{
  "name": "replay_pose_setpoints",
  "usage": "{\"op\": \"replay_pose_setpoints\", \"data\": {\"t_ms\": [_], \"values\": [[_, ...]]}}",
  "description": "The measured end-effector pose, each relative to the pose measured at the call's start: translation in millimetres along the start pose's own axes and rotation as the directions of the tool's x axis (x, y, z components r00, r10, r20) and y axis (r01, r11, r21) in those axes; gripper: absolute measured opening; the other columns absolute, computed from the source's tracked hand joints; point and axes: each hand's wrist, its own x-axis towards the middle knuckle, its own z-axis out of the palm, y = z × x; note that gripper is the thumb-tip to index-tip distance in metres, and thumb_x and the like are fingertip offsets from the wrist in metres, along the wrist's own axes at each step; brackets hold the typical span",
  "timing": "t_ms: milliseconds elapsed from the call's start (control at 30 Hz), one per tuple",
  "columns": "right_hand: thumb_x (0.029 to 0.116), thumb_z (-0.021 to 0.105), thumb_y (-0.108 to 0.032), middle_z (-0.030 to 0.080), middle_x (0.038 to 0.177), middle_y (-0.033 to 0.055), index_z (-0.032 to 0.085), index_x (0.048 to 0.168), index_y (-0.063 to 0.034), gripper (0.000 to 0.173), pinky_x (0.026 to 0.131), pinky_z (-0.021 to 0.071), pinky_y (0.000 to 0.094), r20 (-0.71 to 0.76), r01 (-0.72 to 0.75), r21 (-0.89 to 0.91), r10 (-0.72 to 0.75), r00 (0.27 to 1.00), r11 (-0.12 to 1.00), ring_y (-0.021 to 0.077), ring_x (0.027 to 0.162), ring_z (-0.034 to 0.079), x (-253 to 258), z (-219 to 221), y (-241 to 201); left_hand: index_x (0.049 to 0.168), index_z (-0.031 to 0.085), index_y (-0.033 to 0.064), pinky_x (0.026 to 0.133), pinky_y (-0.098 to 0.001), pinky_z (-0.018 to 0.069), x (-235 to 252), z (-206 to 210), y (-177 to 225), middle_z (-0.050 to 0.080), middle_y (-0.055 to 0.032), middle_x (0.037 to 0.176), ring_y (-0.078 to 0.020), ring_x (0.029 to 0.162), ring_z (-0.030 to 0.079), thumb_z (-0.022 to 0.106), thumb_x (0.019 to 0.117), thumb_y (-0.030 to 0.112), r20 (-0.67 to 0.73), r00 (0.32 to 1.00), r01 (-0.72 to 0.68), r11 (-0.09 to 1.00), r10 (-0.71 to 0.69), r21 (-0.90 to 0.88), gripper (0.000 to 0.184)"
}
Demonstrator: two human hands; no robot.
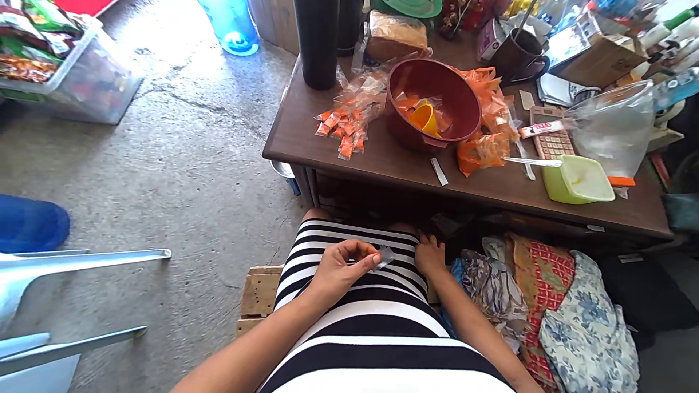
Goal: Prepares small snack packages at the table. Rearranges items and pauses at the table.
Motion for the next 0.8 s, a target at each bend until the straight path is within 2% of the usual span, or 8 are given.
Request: {"op": "replay_pose_setpoints", "data": {"t_ms": [133, 200, 300, 367, 467, 533, 633, 800], "values": [[0.0987, 0.048, 0.001, 0.032, 0.166, 0.0120, 0.070, 0.124, 0.0012, 0.033, 0.120, 0.0230, 0.0587, -0.025, 0.029, 0.220, -0.024, 0.999, 0.975, 0.0369, 0.153, 0.024, 8.0, -0.2, 1.1, 0.095, 0.071, 0.0079, 0.075, -0.0202, 0.0575, 1.2, -0.4, -0.2, 0.071, 0.0098, 0.083, -0.0004, 0.076, 0.067, 0.070, 0.0915, 0.004, 0.002, 1.000, -0.005, 1.000, 0.005, 0.004, 0.006], [0.0966, 0.047, 0.004, 0.029, 0.166, 0.0178, 0.071, 0.127, -0.0052, 0.040, 0.120, 0.0266, 0.0566, -0.082, 0.118, 0.502, -0.089, 0.993, 0.857, 0.0399, 0.151, 0.028, 15.6, -5.0, 18.7, 0.095, 0.071, 0.0082, 0.074, -0.0201, 0.0574, 1.5, -0.6, 0.1, 0.071, 0.0101, 0.083, -0.0001, 0.075, 0.067, 0.070, 0.0917, 0.004, 0.004, 1.000, -0.005, 1.000, 0.005, 0.011, 0.005], [0.0980, 0.060, -0.008, 0.044, 0.155, 0.0239, 0.074, 0.117, -0.0006, 0.025, 0.117, 0.0366, 0.0472, -0.260, 0.247, 0.707, -0.082, 0.962, 0.662, 0.0363, 0.142, 0.044, 16.2, -16.8, 37.7, 0.094, 0.071, 0.0089, 0.075, -0.0204, 0.0578, 2.2, -1.1, -1.0, 0.071, 0.0102, 0.083, -0.0003, 0.076, 0.067, 0.070, 0.0917, 0.005, -0.001, 1.000, -0.002, 1.000, 0.002, 0.014, 0.005], [0.0940, 0.073, -0.018, 0.059, 0.142, 0.0198, 0.077, 0.101, -0.0002, 0.019, 0.109, 0.0454, 0.0438, -0.363, 0.288, 0.732, -0.005, 0.932, 0.617, 0.0281, 0.131, 0.057, 10.7, -27.1, 43.3, 0.095, 0.071, 0.0090, 0.074, -0.0207, 0.0580, 3.3, -0.6, -2.2, 0.071, 0.0099, 0.083, -0.0008, 0.075, 0.068, 0.071, 0.0916, 0.005, -0.002, 1.000, -0.002, 1.000, 0.002, 0.008, 0.005], [0.0930, 0.074, -0.018, 0.070, 0.118, 0.0140, 0.070, 0.083, 0.0004, 0.022, 0.093, 0.0515, 0.0329, -0.473, 0.369, 0.766, 0.074, 0.878, 0.526, 0.0151, 0.108, 0.065, -4.4, -37.8, 39.9, 0.095, 0.071, 0.0092, 0.075, -0.0204, 0.0577, 5.0, 0.1, -1.7, 0.071, 0.0101, 0.083, -0.0004, 0.076, 0.067, 0.070, 0.0917, 0.005, 0.003, 1.000, 0.008, 1.000, -0.008, 0.000, 0.005], [0.0991, 0.063, -0.014, 0.071, 0.115, 0.0112, 0.072, 0.086, 0.0007, 0.022, 0.091, 0.0530, 0.0249, -0.521, 0.455, 0.778, 0.041, 0.853, 0.433, 0.0079, 0.104, 0.066, -18.7, -42.5, 31.0, 0.094, 0.071, 0.0088, 0.074, -0.0202, 0.0575, 5.9, 0.4, -1.0, 0.071, 0.0100, 0.082, -0.0003, 0.076, 0.067, 0.070, 0.0915, 0.004, 0.002, 1.000, 0.017, 1.000, -0.017, 0.003, 0.006], [0.1020, 0.053, -0.008, 0.069, 0.127, 0.0118, 0.074, 0.104, 0.0036, 0.024, 0.103, 0.0503, 0.0253, -0.568, 0.584, 0.785, -0.138, 0.812, 0.205, 0.0098, 0.119, 0.063, -44.6, -52.7, 15.9, 0.094, 0.071, 0.0081, 0.075, -0.0209, 0.0580, 6.3, 1.0, -1.2, 0.071, 0.0094, 0.083, -0.0010, 0.076, 0.068, 0.070, 0.0914, 0.003, 0.003, 0.999, 0.034, 0.999, -0.034, -0.006, 0.006], [0.0862, 0.076, -0.002, 0.074, 0.105, -0.0009, 0.078, 0.087, -0.0079, 0.006, 0.087, 0.0574, 0.0198, -0.597, 0.570, 0.798, -0.127, 0.792, -0.196, 0.0046, 0.099, 0.068, -71.8, -67.1, -9.1, 0.094, 0.071, 0.0084, 0.075, -0.0205, 0.0578, 6.7, 2.6, -0.5, 0.071, 0.0095, 0.082, -0.0006, 0.076, 0.068, 0.070, 0.0911, 0.002, 0.002, 0.999, 0.050, 0.999, -0.050, -0.018, 0.007]]}}
